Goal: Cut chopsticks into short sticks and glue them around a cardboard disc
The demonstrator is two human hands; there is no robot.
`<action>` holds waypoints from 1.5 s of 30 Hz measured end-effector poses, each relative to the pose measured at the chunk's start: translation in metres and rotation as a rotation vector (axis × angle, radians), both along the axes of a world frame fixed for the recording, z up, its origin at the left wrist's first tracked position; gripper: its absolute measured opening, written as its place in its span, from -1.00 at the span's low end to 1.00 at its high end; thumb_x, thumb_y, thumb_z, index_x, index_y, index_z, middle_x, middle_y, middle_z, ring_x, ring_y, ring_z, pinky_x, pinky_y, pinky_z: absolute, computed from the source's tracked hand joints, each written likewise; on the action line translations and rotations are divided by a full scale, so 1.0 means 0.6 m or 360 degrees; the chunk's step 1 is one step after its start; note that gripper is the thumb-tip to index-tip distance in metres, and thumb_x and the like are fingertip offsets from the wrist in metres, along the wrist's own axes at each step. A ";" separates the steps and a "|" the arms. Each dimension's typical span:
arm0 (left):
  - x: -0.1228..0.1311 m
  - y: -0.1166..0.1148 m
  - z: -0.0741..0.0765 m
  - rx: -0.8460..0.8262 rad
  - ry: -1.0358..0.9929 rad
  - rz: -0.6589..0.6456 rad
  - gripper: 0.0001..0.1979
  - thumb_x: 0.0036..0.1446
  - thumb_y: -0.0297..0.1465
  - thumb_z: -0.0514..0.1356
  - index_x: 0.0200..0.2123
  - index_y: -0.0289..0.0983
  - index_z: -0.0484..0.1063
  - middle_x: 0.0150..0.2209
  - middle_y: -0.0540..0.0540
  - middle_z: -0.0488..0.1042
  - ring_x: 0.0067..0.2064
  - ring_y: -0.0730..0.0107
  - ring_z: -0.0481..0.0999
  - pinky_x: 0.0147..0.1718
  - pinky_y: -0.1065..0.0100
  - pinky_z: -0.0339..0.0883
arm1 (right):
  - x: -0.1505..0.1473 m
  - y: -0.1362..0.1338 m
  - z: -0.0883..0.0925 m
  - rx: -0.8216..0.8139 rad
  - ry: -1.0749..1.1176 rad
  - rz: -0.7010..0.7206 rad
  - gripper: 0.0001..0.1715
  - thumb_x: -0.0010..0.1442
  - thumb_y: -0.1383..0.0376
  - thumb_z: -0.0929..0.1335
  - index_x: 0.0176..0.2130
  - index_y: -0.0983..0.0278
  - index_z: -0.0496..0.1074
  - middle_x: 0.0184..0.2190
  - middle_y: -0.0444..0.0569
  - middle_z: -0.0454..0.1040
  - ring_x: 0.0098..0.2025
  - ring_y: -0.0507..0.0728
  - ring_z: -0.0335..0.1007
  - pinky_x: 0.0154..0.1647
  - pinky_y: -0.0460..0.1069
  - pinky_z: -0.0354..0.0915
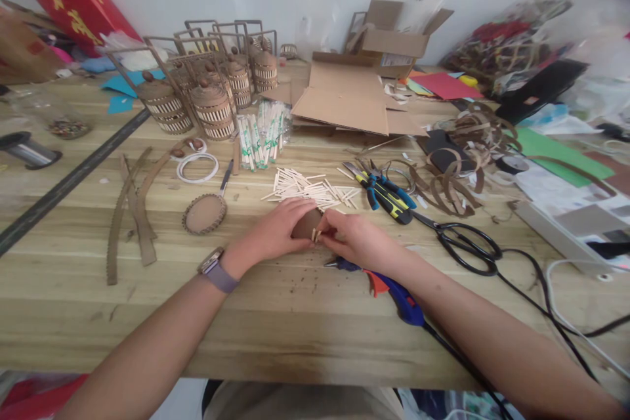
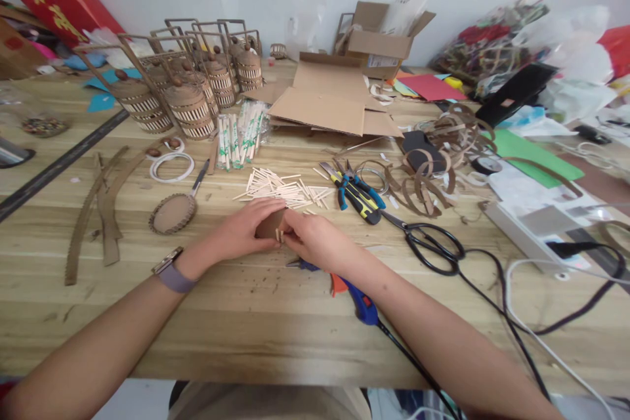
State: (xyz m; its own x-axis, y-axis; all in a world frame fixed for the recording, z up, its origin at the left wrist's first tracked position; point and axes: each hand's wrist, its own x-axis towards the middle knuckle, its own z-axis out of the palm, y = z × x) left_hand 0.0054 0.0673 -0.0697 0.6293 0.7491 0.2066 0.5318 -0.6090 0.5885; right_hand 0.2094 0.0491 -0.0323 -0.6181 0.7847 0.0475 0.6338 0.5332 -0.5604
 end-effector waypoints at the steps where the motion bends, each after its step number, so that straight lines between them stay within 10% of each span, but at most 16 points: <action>1: 0.000 0.000 0.000 0.0002 0.0006 -0.0001 -0.33 0.01 -0.28 0.33 0.18 -0.27 0.23 0.20 -0.30 0.29 0.25 0.04 0.22 0.21 -0.05 0.09 | 0.000 0.000 0.000 0.0019 -0.0014 0.0017 -0.93 0.17 0.40 0.30 -0.34 0.25 0.28 -0.48 -0.12 0.46 -0.47 0.04 0.34 -0.47 -0.12 0.14; 30: 0.024 -0.014 -0.001 0.0115 0.0029 0.0129 -0.39 -0.03 -0.35 0.28 0.12 -0.28 0.24 0.16 -0.27 0.32 0.19 0.03 0.25 0.19 -0.04 0.12 | -0.003 -0.001 -0.009 0.0153 -0.0124 0.0074 -0.90 0.19 0.44 0.28 -0.32 0.25 0.25 -0.43 -0.06 0.46 -0.40 0.10 0.37 -0.41 -0.07 0.17; 38: 0.024 -0.021 0.002 0.0142 0.0133 0.0144 -0.40 0.04 -0.33 0.23 0.16 -0.32 0.21 0.18 -0.28 0.28 0.23 0.03 0.19 0.23 0.00 0.08 | 0.032 -0.034 0.060 0.0561 0.0029 -0.0182 -0.86 0.22 0.26 0.32 -0.37 0.23 0.29 -0.39 -0.01 0.45 -0.31 0.15 0.37 -0.31 -0.01 0.25; 45: 0.025 -0.021 -0.003 0.0182 0.0163 0.0161 -0.39 0.05 -0.36 0.21 0.18 -0.32 0.20 0.19 -0.25 0.29 0.23 0.05 0.19 0.24 0.02 0.08 | 0.107 -0.110 0.078 -0.0142 -0.0776 -0.0527 -0.61 0.20 0.01 0.28 -0.50 0.18 0.40 -0.60 -0.04 0.48 -0.60 0.14 0.36 -0.59 -0.02 0.07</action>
State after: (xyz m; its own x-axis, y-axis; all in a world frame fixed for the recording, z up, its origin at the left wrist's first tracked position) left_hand 0.0202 0.0544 -0.0713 0.5739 0.7851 0.2329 0.6474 -0.6091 0.4580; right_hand 0.2735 -0.0168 0.0144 -0.2738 0.9273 -0.2552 0.9538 0.2276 -0.1962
